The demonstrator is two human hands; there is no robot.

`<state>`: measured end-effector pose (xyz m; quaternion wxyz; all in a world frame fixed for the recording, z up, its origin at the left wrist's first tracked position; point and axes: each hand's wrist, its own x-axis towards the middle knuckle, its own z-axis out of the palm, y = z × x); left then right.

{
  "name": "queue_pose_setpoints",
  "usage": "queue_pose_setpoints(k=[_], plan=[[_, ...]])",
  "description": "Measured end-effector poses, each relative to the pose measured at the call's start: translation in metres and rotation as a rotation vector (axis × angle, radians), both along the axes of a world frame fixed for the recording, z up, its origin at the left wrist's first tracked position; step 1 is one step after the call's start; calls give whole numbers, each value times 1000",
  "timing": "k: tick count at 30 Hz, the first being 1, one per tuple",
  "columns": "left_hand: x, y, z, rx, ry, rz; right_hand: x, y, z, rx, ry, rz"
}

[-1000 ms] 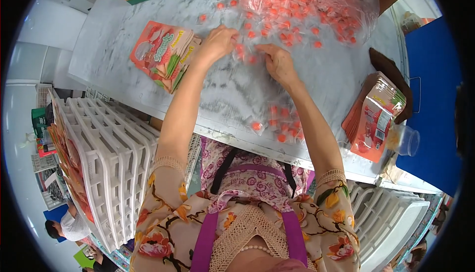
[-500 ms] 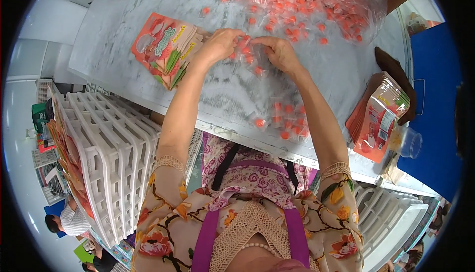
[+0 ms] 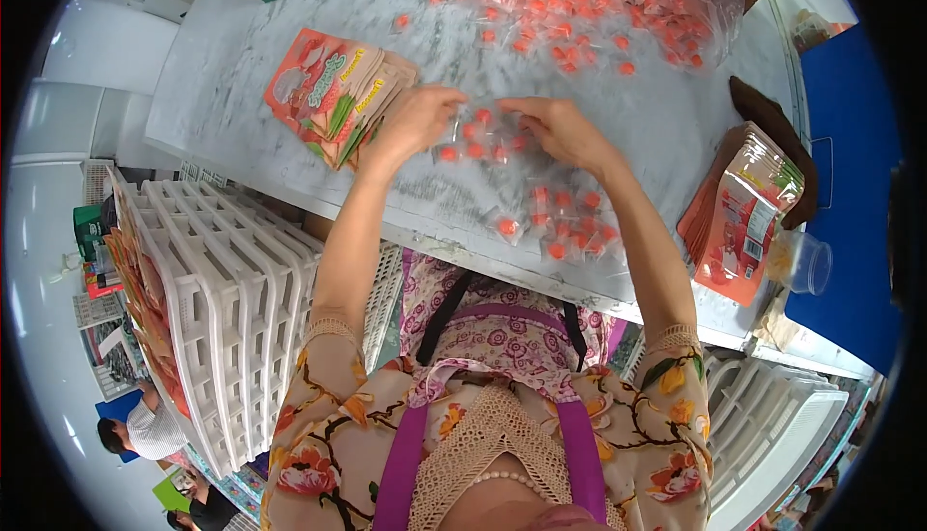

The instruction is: Manually counting and placing small candies into plastic retail packets and sealing them.

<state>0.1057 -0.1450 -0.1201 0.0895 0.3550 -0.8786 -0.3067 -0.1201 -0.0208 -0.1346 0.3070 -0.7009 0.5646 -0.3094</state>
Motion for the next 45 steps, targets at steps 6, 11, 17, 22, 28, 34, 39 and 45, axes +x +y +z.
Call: queue_pose_setpoints(k=[6,11,17,22,28,34,39,45], plan=[[50,8,47,-254,134,260,-32,104,40,32,-269,-398],[41,33,35,114,-36,-69,-17,194,30,-123,111,-599],[2,32,5,168,12,-261,33,191,-15,-111,450,-560],[-28,62,2,245,-24,-327,46,150,-18,-197,334,-517],[-43,94,-11,278,61,-325,61,120,-5,-187,300,-455],[-35,91,-31,637,278,-185,65,107,-6,-195,341,-462],[-39,98,-36,905,510,154,56,102,-9,-277,427,-469],[31,61,26,150,366,308,54,98,-23,-429,425,-504]])
